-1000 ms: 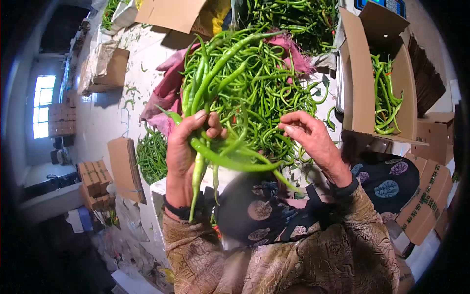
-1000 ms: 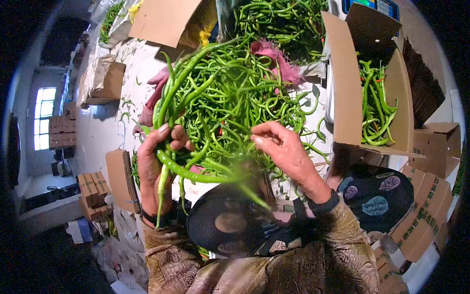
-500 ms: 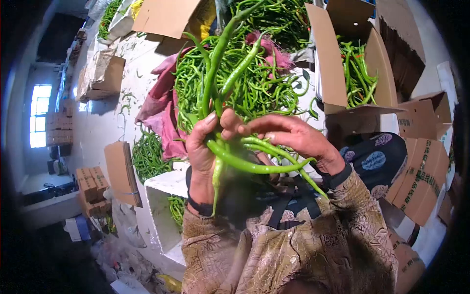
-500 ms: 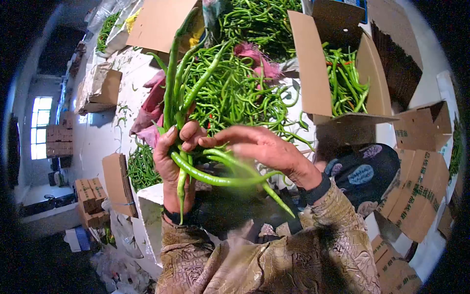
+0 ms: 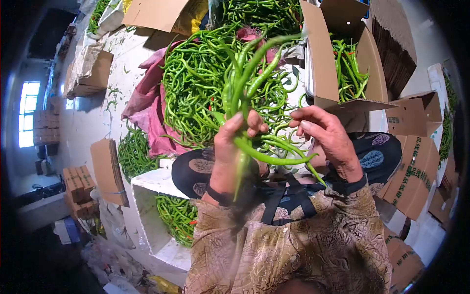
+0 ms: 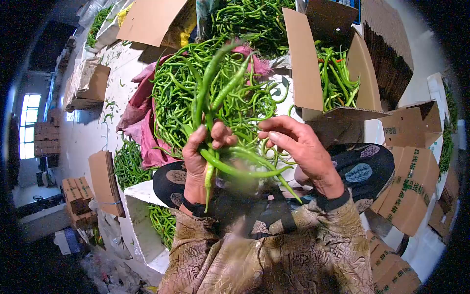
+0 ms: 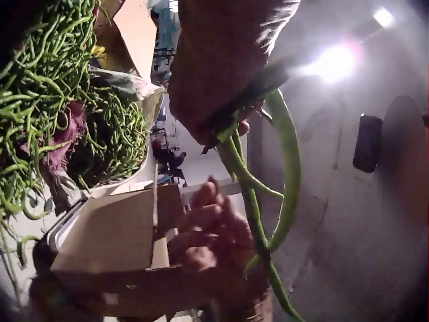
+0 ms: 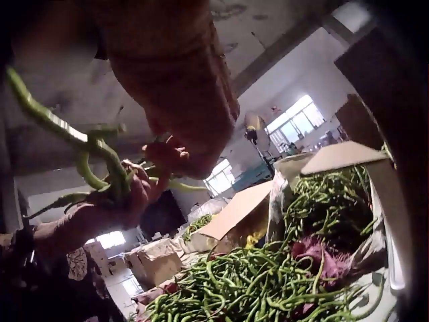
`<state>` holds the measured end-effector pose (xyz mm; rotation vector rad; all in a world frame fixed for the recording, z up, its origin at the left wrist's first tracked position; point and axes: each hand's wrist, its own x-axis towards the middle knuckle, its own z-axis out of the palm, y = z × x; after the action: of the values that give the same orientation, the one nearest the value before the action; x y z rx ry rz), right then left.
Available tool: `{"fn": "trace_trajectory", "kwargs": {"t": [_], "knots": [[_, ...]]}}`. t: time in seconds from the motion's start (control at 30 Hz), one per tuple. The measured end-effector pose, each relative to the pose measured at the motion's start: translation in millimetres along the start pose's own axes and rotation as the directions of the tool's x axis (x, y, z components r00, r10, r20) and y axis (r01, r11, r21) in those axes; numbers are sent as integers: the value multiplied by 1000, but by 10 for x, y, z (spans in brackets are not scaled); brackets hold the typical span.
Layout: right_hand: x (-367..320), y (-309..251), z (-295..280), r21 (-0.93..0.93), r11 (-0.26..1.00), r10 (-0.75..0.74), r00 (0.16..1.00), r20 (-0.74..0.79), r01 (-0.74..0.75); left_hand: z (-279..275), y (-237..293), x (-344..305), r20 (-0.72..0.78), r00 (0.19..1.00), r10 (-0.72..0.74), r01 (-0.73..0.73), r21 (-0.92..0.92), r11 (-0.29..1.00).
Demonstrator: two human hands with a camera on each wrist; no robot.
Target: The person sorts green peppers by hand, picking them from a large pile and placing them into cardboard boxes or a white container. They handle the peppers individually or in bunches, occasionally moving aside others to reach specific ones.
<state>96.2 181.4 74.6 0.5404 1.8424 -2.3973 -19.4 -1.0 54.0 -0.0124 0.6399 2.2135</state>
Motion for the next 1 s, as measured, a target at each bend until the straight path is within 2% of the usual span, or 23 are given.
{"fn": "trace_trajectory", "kwargs": {"t": [0.03, 0.1, 0.17, 0.2, 0.23, 0.27, 0.3, 0.37, 0.4, 0.43, 0.5, 0.53, 0.57, 0.63, 0.67, 0.7, 0.77, 0.8, 0.83, 0.87, 0.9, 0.97, 1.0], "knots": [[-33, -90, -6, -21, 999, -42, 999, -6, 41, -31, -30, 5, -26, 1000, 3, -2, 45, 999], [-72, -255, -12, -69, 997, -19, 1000, 1, 19, -62, -53, 31, 13, 1000, -7, 7, 59, 998], [-76, -359, 3, -230, 973, -19, 999, 31, 26, -60, -76, 23, -54, 999, -5, 17, 232, 972], [-82, -405, 38, -233, 972, -18, 999, 31, 25, -118, -68, 53, -22, 1000, 2, 6, 346, 938], [-87, -446, 85, -503, 843, -224, 975, -7, 190, -147, -77, 58, -21, 1000, 2, 5, 344, 939], [-80, -463, 126, -732, 614, -418, 908, 17, 296, -161, -95, 64, -18, 1000, -19, 24, 369, 929], [-36, -475, 154, -735, 613, -413, 911, 14, 290, -165, -117, 64, -16, 999, -42, 45, 393, 918], [115, -513, 188, -897, 34, -690, 660, 298, 440, -98, -131, 32, -50, 998, -50, 66, 417, 906], [189, -479, 212, -932, -54, -690, 661, 295, 359, -98, -128, 30, -42, 995, -87, 97, 459, 883], [227, -451, 183, -933, -55, -689, 663, 293, 354, -77, -123, 24, -37, 992, -124, 125, 501, 857], [304, -406, 127, -939, -219, -434, 835, 337, 265, -28, -142, -1, -67, 990, -122, 139, 502, 853], [342, -395, 91, -924, -234, -465, 800, 379, 301, -27, -152, 8, -83, 990, -117, 142, 466, 873], [344, -418, 40, -924, -236, -462, 801, 380, 302, -31, -156, 14, -101, 989, -112, 145, 429, 892], [295, -529, -88, -957, -157, -440, 850, 288, 243, -151, -163, 59, -71, 988, -137, 154, 442, 884], [250, -654, -139, -947, -74, -458, 833, 312, 314, -191, -167, 85, -34, 986, -164, 161, 457, 875], [209, -709, -193, -944, 56, -436, 859, 270, 325, -168, -150, 82, -25, 985, -170, 163, 451, 878], [142, -742, -253, -926, 212, -480, 859, 179, 312, -93, -119, 54, -47, 977, -208, 209, 404, 891], [114, -751, -300, -931, 207, -483, 859, 170, 300, -86, -148, 52, -78, 982, -170, 187, 374, 909], [86, -759, -367, -912, 375, -303, 952, 48, 166, -141, -153, 64, -66, 982, -177, 189, 338, 922], [58, -774, -433, -863, 504, -98, 994, -57, 0, -214, -187, 81, -89, 982, -166, 185, 288, 940], [39, -774, -493, -869, 494, -104, 992, -75, -14, -233, -210, 95, -112, 981, -157, 179, 235, 955], [6, -713, -603, -540, 825, 104, 984, -144, -166, -232, -206, 76, -230, 962, -149, 207, 253, 945], [-10, -698, -665, -516, 837, 119, 980, -157, -184, -258, -211, 88, -215, 967, -140, 191, 242, 951]]}}
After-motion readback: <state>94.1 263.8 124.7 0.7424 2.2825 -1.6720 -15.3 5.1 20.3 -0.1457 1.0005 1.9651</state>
